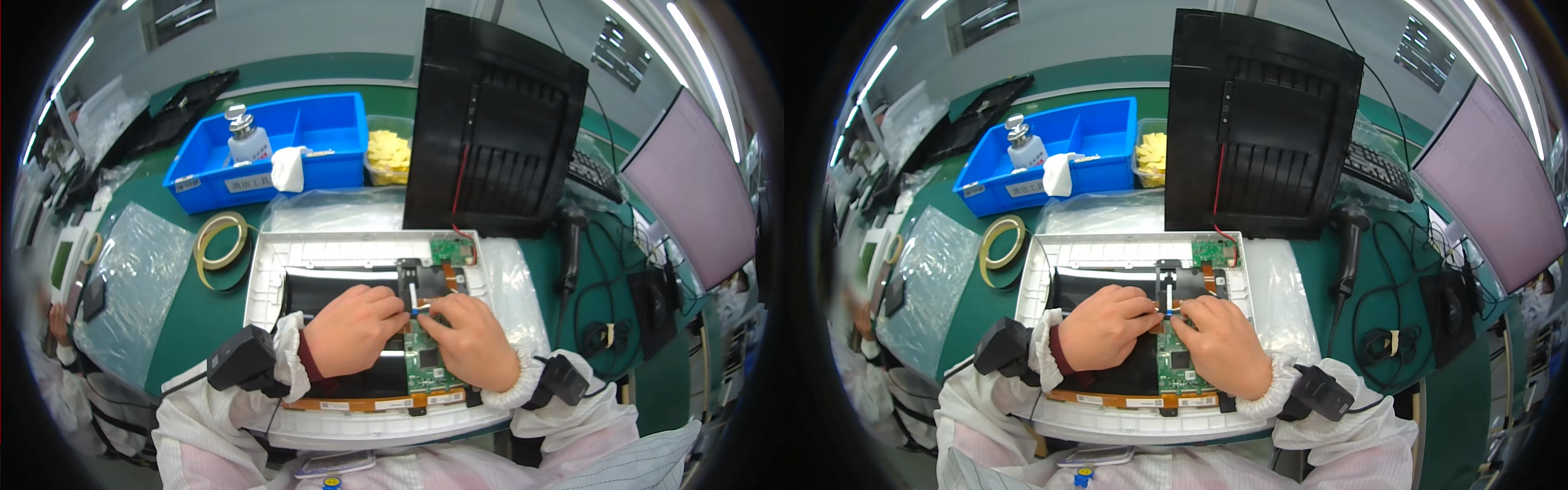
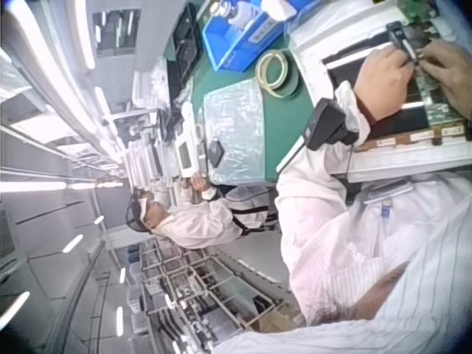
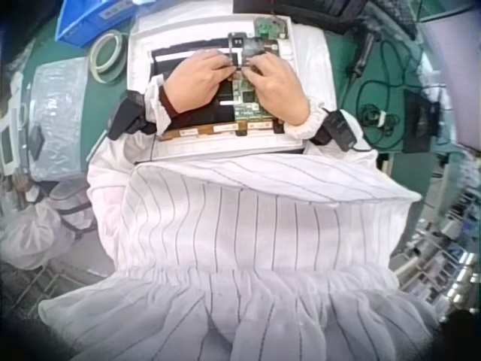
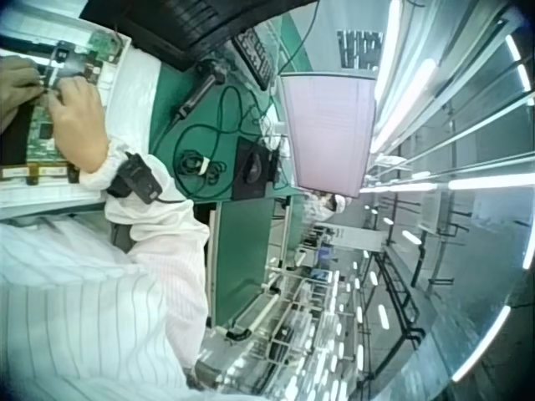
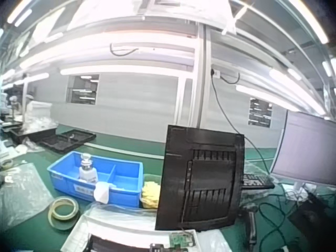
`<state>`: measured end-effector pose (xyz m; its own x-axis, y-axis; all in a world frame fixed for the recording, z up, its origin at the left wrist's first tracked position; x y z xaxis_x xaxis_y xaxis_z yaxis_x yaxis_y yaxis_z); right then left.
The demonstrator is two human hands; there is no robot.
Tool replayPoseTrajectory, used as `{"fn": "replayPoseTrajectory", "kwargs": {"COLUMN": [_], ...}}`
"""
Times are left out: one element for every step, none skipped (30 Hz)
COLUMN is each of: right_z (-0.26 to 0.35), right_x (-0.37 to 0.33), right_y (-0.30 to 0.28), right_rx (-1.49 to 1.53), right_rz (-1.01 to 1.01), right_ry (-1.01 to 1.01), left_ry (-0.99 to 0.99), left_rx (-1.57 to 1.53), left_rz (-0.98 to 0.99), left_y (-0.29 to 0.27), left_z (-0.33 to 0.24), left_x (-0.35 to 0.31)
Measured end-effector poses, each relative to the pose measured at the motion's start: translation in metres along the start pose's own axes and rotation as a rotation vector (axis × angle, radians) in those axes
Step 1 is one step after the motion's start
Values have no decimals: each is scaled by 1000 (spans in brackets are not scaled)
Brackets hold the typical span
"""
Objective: The person connects a ribbon cable to a circuit board on a tablet assembly, secures it with a small piece of tape, and then applies a long black strip of tape over the connection.
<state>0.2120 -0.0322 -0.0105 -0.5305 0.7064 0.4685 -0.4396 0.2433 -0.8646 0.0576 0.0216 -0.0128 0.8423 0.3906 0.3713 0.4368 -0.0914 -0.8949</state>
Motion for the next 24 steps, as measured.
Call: {"fn": "replayPoseTrajectory", "kwargs": {"right_z": [0, -1, -1, -2, -2, -3, -3, -3, -4, -4, -4, -5, -4, -4, -5, -6, -5, -4, -4, -6, -4, -3, -3, -3], "right_x": [0, 0, 0, -1, 0, 0, 0, 0, 1, 1, 1, 1, 0, 1, 0, 0, -1, -1, 0, -3, -4, -5, -5, -5], "right_y": [0, 0, 1, 1, 1, 0, 0, 0, -1, -2, -2, -1, -2, -1, -1, -1, -2, -2, -2, -2, -4, -6, -6, -6], "right_rx": [16, 16, 14, 11, 12, 5, -2, -2, 2, 6, 6, 14, 23, 30, 33, 38, 39, 53, 57, 48, 66, 72, 79, 83], "right_rz": [-11, -13, -8, -4, -5, 16, 36, 34, 22, 8, 1, 5, 8, -9, 5, 19, 11, -6, -13, -13, -11, -22, -19, -12], "right_ry": [7, 8, 9, 10, 11, 4, -3, -3, -3, -3, -7, -6, -7, -20, -10, -1, -1, -21, -18, -1, 14, 3, 5, 11], "left_ry": [1, 3, 4, -1, -7, -7, -10, -15, -14, -20, -25, -24, -74, -130, -140, -146, -174, -200, -234, -242, -280, -318, -359, -399], "left_rx": [4, 6, 6, 9, 13, 15, 15, 15, 19, 5, -8, 2, 5, 18, 16, 41, 66, 92, 127, 184, 246, 308, 340, 366], "left_rz": [-6, -13, -11, -7, -3, -2, 1, 3, 4, -11, -26, -25, 3, 34, -53, -50, -143, -236, -323, -380, -434, -488, -520, -553], "left_y": [-1, -1, -1, -1, -1, -1, -2, -2, -2, -2, -4, -7, -10, -15, -20, -25, -33, -43, -56, -67, -79, -91, -101, -109], "left_z": [0, 0, 0, 0, 0, 0, 1, 2, 2, 2, 2, 1, 2, 5, 7, 10, 13, 15, 18, 24, 30, 37, 43, 50], "left_x": [0, 1, 1, 1, 1, 1, 1, 1, 1, 1, 1, 2, 2, 1, 0, 0, -1, -4, -7, -9, -14, -22, -30, -38]}}
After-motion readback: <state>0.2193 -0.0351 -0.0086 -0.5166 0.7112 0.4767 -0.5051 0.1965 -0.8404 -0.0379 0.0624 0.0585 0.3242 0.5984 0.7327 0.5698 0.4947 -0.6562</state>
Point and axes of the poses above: each hand's wrist, its own x-axis towards the middle knuckle, its own y-axis out of the palm, z = x × y, the point moved 3 cm from there along x, towards the middle knuckle, and after that the axes turned 5 degrees about -y, right-handed, at the moved point
